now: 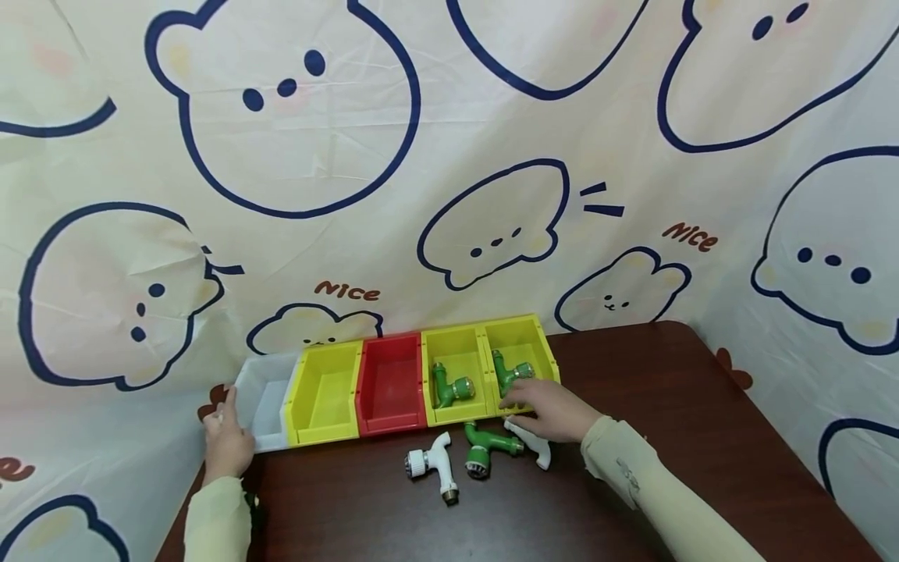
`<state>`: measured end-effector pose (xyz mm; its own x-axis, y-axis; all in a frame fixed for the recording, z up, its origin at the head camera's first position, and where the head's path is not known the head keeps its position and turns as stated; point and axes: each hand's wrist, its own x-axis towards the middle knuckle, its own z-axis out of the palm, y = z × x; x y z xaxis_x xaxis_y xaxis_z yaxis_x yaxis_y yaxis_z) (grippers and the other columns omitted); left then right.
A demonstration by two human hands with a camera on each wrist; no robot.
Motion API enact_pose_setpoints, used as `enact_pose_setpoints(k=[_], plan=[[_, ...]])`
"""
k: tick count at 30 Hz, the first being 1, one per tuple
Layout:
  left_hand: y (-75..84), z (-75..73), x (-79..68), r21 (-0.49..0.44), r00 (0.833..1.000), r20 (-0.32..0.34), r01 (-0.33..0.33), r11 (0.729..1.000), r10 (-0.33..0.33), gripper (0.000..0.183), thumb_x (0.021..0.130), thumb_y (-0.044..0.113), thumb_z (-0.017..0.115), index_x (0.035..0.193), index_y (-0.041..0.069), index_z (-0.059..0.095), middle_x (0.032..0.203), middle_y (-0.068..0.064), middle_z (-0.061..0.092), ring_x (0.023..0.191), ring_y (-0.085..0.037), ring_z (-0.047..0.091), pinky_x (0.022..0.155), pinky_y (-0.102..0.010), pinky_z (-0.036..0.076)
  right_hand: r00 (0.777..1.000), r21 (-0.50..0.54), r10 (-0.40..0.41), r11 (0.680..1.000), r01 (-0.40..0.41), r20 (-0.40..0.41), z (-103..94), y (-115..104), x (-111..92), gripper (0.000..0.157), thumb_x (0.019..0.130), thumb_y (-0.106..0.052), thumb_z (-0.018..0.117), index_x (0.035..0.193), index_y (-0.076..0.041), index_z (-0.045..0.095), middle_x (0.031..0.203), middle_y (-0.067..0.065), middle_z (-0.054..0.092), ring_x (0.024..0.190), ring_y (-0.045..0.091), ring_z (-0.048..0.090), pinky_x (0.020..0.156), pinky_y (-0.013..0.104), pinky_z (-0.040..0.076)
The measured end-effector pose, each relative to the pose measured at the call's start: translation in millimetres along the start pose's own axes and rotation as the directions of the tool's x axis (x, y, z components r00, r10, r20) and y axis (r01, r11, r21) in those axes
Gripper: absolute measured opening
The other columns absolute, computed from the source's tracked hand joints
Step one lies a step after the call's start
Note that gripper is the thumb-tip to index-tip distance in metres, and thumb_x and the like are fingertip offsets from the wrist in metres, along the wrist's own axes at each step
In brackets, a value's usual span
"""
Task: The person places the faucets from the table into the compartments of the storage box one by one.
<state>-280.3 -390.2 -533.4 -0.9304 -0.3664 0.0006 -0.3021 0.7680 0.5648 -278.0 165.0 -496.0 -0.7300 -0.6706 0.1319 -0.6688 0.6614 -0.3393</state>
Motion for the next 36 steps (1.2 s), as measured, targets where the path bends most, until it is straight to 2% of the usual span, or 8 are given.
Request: enact_pose_setpoints(k=[5, 11, 14, 24, 36], plan=[[0.7, 0.5, 1.7, -0.003, 1.0, -0.007, -0.009, 1.0, 0.009, 0.082, 0.089, -0.009, 0.033, 0.154, 0.016, -0.01, 0.149, -0.035, 0.0, 0.137, -0.053, 0.01, 0.105, -0.067, 0.021, 0.996, 0.097, 0.044, 0.994, -0.052, 0.083, 0.4, 12, -20, 0.035, 0.084, -0.003, 0.062, 0.111, -0.023, 0.071, 0.105, -0.01, 0.064, 0.095, 0.007, 0.059, 0.081, 0.03, 0.051], [-0.2, 0.6, 3.8, -0.005, 0.999, -0.017, -0.028, 1.0, 0.028, 0.081, 0.088, -0.01, 0.033, 0.154, 0.015, -0.009, 0.149, -0.036, 0.001, 0.137, -0.053, 0.01, 0.105, -0.067, 0.02, 0.981, 0.066, 0.113, 0.99, -0.125, 0.156, 1.9, 18, -31, 0.034, 0.082, -0.019, 0.073, 0.115, -0.026, 0.069, 0.114, -0.013, 0.06, 0.106, 0.01, 0.056, 0.093, 0.04, 0.048], [0.0, 1.0, 3.4, 0.001, 1.0, -0.013, -0.019, 1.0, 0.019, 0.081, 0.089, -0.009, 0.033, 0.154, 0.016, -0.009, 0.149, -0.036, 0.001, 0.136, -0.054, 0.011, 0.105, -0.067, 0.02, 0.976, 0.061, 0.13, 0.988, -0.142, 0.174, 2.2, 18, -33, 0.034, 0.08, -0.022, 0.076, 0.113, -0.026, 0.069, 0.116, -0.011, 0.06, 0.108, 0.012, 0.056, 0.094, 0.042, 0.047], [-1.8, 2.0, 2.7, -0.006, 1.0, -0.011, -0.018, 1.0, 0.018, 0.082, 0.088, -0.009, 0.033, 0.154, 0.016, -0.009, 0.148, -0.036, 0.001, 0.137, -0.053, 0.01, 0.106, -0.066, 0.02, 0.981, 0.034, 0.125, 0.991, -0.131, 0.151, 4.5, 18, -33, 0.029, 0.079, -0.01, 0.074, 0.106, -0.019, 0.073, 0.106, -0.008, 0.064, 0.101, 0.012, 0.057, 0.088, 0.038, 0.049], [-4.3, 2.2, 2.6, 0.002, 1.0, -0.012, -0.02, 1.0, 0.02, 0.082, 0.089, -0.009, 0.034, 0.154, 0.016, -0.009, 0.148, -0.036, 0.002, 0.137, -0.053, 0.011, 0.105, -0.067, 0.021, 0.979, 0.001, 0.138, 0.99, -0.139, 0.153, 12.2, 23, -33, 0.029, 0.077, -0.008, 0.077, 0.103, -0.021, 0.072, 0.104, -0.008, 0.065, 0.101, 0.012, 0.058, 0.088, 0.036, 0.05]])
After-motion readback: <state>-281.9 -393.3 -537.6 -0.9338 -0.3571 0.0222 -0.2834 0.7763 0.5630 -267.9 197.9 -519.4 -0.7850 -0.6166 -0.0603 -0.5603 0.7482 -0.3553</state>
